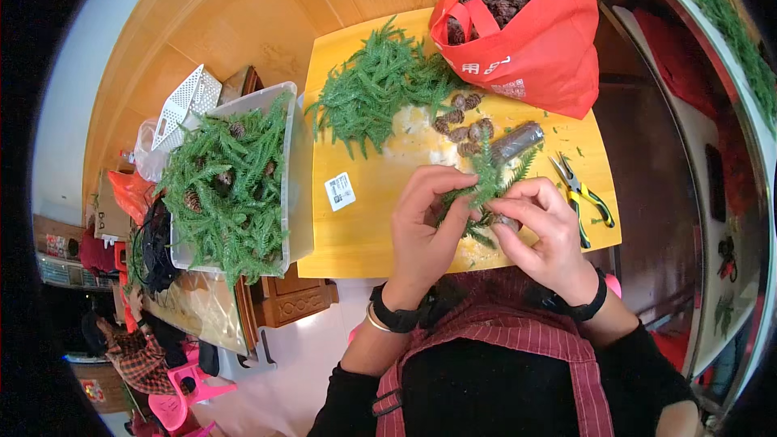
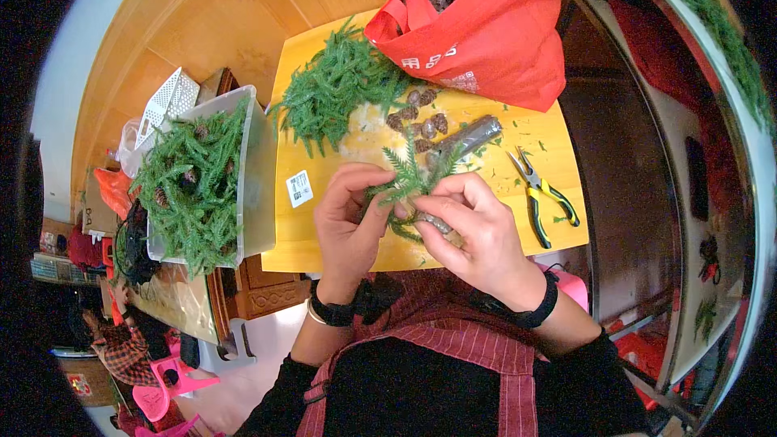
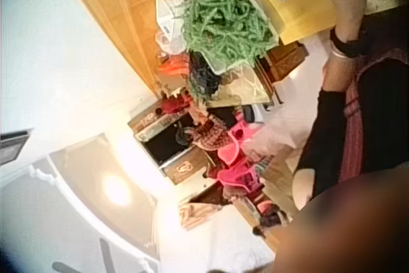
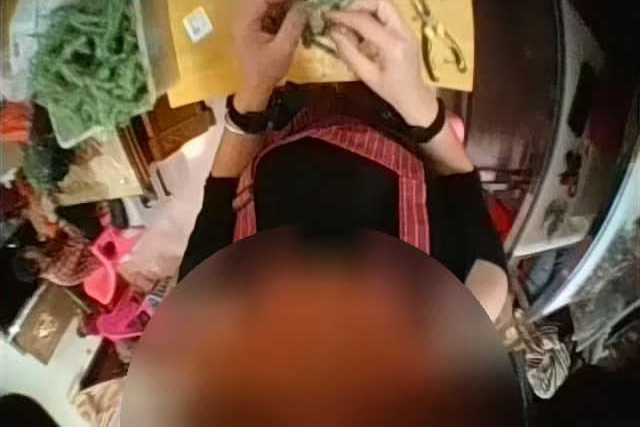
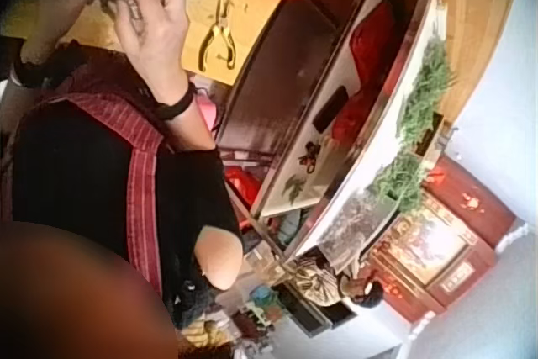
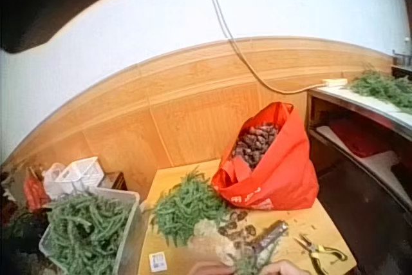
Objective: Trimming evergreen branches using shears and sorting the pieces on a workbench.
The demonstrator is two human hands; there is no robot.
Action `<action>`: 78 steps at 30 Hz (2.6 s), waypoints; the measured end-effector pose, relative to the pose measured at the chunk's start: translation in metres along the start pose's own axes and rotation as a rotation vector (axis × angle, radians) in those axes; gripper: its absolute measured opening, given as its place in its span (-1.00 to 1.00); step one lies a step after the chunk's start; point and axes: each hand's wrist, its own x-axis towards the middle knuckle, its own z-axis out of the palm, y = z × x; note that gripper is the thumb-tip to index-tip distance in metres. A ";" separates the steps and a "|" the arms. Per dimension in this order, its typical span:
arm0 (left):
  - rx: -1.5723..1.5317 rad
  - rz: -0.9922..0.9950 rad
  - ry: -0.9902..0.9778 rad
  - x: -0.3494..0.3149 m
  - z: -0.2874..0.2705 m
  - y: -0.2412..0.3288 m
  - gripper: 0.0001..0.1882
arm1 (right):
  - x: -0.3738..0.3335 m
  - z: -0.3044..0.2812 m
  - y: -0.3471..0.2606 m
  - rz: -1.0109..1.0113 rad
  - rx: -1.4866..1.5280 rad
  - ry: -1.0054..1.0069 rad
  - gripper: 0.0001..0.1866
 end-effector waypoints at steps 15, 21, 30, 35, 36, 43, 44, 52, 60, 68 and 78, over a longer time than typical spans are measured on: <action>-0.071 -0.054 0.088 -0.003 0.006 0.005 -0.84 | 0.006 0.006 -0.002 -0.124 -0.204 0.097 -0.42; 0.191 0.084 0.028 -0.005 0.005 0.004 -0.85 | 0.009 0.005 -0.005 -0.074 -0.180 0.110 -0.49; 0.197 0.055 0.029 -0.004 0.004 0.009 -0.84 | 0.009 0.004 -0.007 0.047 0.002 0.123 -0.52; 0.007 0.015 0.055 0.001 0.007 0.011 -0.83 | 0.010 0.004 -0.009 0.008 0.011 0.112 -0.49; 0.008 0.014 0.055 0.000 0.007 0.011 -0.83 | 0.009 0.004 -0.008 0.009 0.012 0.111 -0.49; -0.166 -0.129 0.037 -0.002 0.004 0.010 -0.85 | 0.004 0.008 -0.006 0.058 0.082 0.120 -0.51; -0.160 -0.104 0.041 -0.002 0.004 0.009 -0.85 | 0.005 0.008 -0.006 0.062 0.076 0.120 -0.52; -0.154 -0.108 0.060 -0.002 0.006 0.008 -0.85 | 0.002 0.010 -0.003 0.052 0.083 0.144 -0.52; -0.248 -0.270 -0.011 -0.004 0.000 0.013 -0.84 | -0.002 0.010 0.002 0.026 0.096 0.148 -0.48; -0.166 -0.175 0.056 -0.006 0.004 0.012 -0.73 | -0.002 0.008 -0.001 0.020 0.145 0.174 -0.45; 0.073 0.076 -0.096 -0.009 0.000 0.015 -0.76 | 0.032 -0.026 -0.003 -0.177 -0.016 0.065 -0.54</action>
